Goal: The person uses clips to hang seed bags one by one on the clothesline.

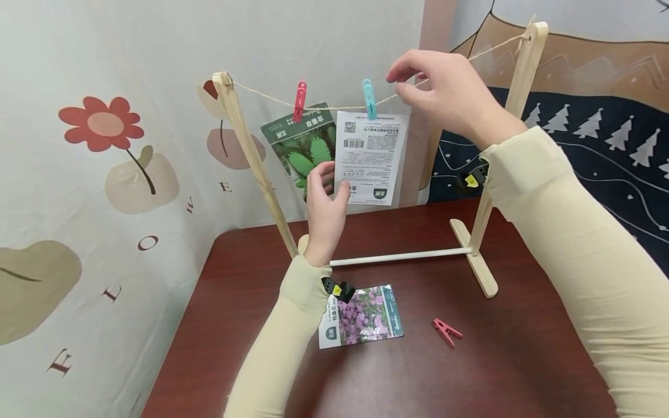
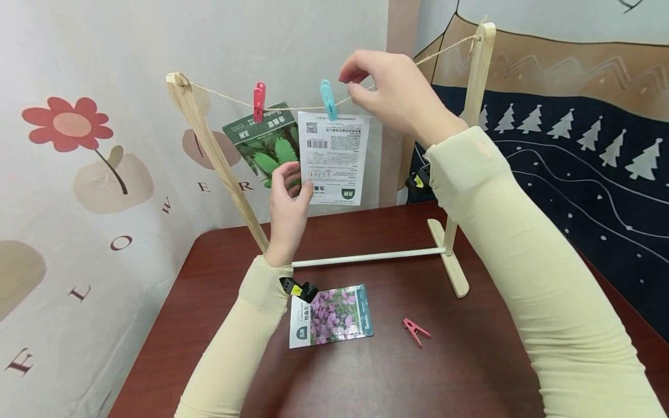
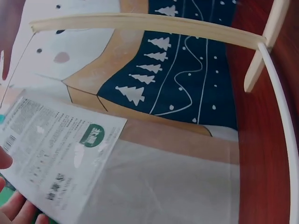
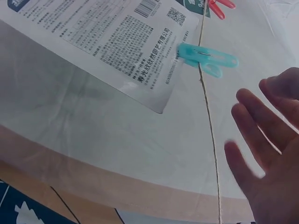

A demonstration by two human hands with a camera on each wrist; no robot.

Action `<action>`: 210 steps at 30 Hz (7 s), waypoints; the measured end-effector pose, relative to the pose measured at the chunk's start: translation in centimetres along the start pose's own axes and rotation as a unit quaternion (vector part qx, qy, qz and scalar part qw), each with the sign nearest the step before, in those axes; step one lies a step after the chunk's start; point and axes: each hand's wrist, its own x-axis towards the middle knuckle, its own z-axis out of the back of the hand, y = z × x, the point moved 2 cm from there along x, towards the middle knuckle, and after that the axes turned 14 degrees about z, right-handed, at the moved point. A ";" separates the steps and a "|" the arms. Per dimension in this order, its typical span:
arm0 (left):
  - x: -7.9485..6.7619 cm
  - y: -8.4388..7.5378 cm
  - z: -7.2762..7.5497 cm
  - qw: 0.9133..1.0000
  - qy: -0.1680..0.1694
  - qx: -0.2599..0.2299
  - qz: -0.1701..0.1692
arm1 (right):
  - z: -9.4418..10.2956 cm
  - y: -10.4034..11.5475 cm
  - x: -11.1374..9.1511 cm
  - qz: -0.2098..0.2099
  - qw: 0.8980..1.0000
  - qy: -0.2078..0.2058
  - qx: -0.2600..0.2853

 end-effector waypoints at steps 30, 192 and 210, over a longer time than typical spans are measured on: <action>-2.3 -0.4 2.0 0.992 0.125 0.032 -0.004 | -1.0 -1.3 -4.0 0.000 0.999 -0.048 0.016; -8.8 15.2 3.5 0.890 0.333 0.266 0.162 | -21.9 -5.4 -26.2 -0.171 0.913 0.278 0.246; -9.3 14.7 3.6 0.858 0.249 0.428 0.133 | -21.6 -4.5 -25.7 -0.173 0.912 0.306 0.210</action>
